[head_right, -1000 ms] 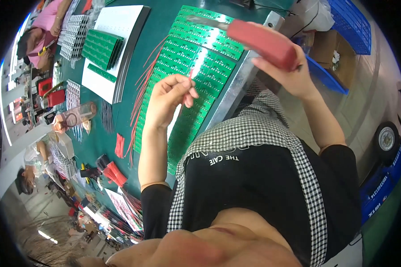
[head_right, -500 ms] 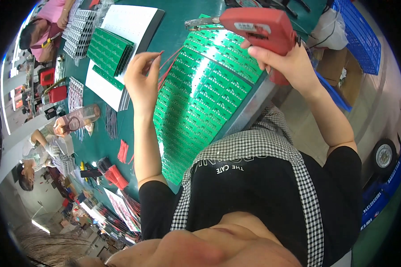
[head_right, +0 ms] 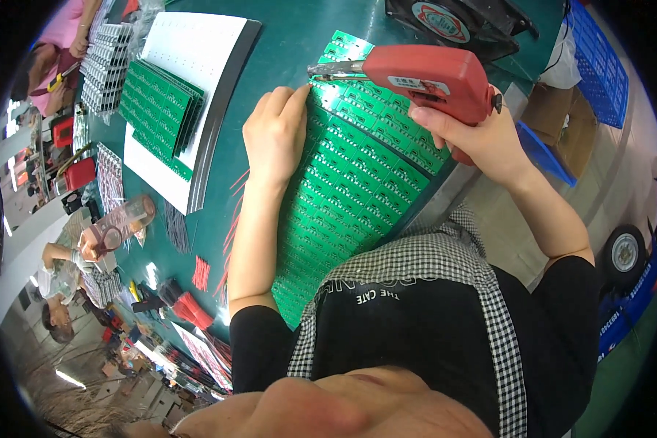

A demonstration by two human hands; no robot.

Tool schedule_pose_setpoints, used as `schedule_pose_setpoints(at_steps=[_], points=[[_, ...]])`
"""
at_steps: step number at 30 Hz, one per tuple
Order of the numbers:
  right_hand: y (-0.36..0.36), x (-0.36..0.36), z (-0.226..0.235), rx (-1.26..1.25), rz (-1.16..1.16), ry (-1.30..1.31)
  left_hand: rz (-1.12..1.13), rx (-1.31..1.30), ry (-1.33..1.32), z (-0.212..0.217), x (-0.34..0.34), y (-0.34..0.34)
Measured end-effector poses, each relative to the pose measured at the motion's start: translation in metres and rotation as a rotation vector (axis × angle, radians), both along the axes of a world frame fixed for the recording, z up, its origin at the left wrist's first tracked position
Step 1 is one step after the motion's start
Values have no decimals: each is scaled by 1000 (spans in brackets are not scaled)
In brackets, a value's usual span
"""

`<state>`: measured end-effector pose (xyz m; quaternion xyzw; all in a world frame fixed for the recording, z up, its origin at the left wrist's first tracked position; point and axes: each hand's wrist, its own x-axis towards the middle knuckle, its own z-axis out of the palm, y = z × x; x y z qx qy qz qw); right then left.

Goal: The recorder is attaching and soldering wires onto LED circuit boards at an assembly line.

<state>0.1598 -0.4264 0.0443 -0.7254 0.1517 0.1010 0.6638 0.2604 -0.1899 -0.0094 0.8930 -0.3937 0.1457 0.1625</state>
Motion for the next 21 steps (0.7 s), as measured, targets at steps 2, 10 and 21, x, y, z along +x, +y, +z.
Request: schedule_pose_setpoints(at_steps=[2,10,21], points=[[5,0,-4,18,-29,-59,-8,12,-16,0,0,-1],[4,-2,-2,20,-31,-58,-18,12,-87,-1,-3,-4],[6,-13,-2,-133,-2,-125,-28,40,-123,0,-7,-3]])
